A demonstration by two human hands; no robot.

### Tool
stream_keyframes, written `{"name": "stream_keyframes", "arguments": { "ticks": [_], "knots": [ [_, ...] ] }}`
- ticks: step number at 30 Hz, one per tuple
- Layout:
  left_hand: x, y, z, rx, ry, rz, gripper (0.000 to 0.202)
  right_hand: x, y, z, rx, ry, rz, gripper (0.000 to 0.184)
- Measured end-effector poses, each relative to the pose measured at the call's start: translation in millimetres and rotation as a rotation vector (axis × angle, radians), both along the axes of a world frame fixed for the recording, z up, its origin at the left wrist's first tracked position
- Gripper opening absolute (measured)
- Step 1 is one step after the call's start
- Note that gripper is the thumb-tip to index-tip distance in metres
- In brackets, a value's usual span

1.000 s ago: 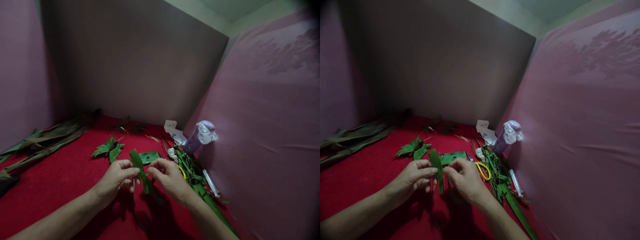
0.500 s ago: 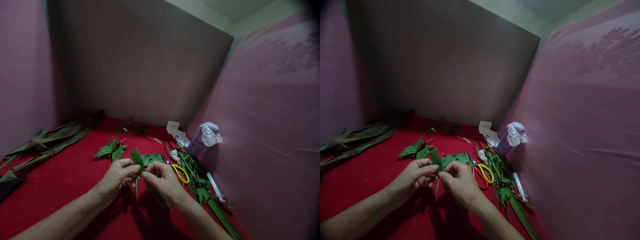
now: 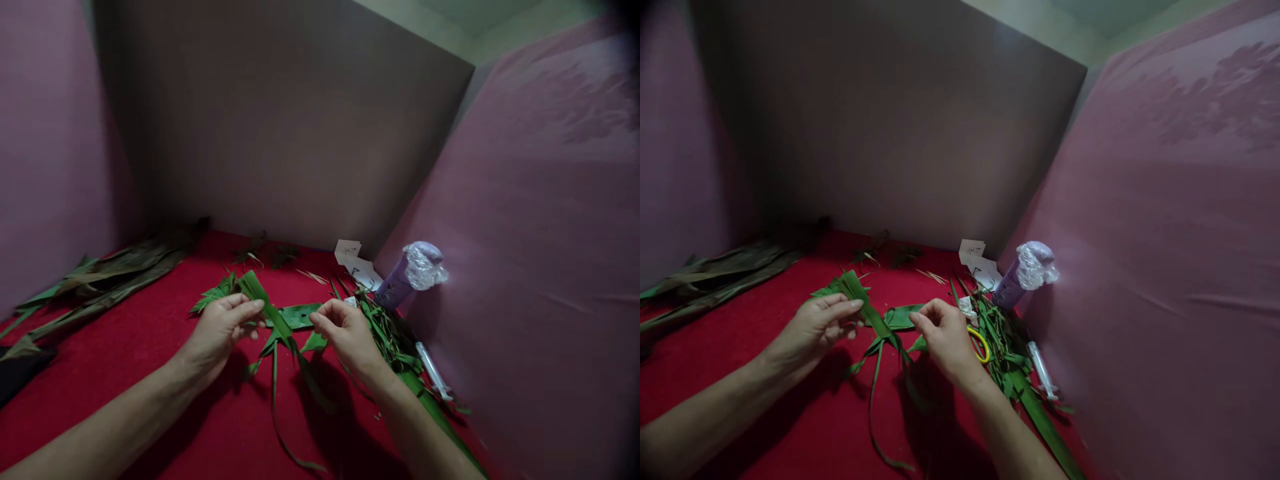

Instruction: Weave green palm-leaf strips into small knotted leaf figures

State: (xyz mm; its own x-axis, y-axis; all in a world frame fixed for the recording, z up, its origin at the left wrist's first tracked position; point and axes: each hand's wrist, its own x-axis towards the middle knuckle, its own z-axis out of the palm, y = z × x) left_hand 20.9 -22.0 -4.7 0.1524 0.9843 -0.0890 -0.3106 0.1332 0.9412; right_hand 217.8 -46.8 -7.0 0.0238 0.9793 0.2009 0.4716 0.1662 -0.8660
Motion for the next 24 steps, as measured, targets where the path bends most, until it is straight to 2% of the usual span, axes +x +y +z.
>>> {"name": "stream_keyframes", "arguments": {
  "ticks": [3,6,11,17,21,23,24],
  "knots": [
    [-8,9,4.6,0.012,-0.007,0.132,0.016,1,5,-6.2,0.015,-0.293,0.035,0.014],
    [-13,16,4.1,0.015,-0.011,0.192,0.016,-9,9,-11.5,0.020,-0.527,0.036,0.016],
    [-14,20,-2.4,0.012,0.025,0.193,0.017,-28,13,-20.5,-0.042,-0.660,0.017,0.010],
    [-12,19,-3.0,0.041,0.063,0.153,0.020,-32,14,-33.2,-0.055,-0.567,-0.008,0.011],
    [-14,19,-1.6,0.068,0.081,0.181,0.020,-23,11,-31.8,-0.034,-0.455,-0.032,0.009],
    [-15,20,-3.4,0.077,0.090,0.207,0.020,-19,6,-26.8,0.000,-0.350,-0.046,0.010],
    [-15,21,-5.0,0.079,0.094,0.216,0.020,-18,4,-23.6,0.027,-0.197,-0.043,0.009]
  ]
}}
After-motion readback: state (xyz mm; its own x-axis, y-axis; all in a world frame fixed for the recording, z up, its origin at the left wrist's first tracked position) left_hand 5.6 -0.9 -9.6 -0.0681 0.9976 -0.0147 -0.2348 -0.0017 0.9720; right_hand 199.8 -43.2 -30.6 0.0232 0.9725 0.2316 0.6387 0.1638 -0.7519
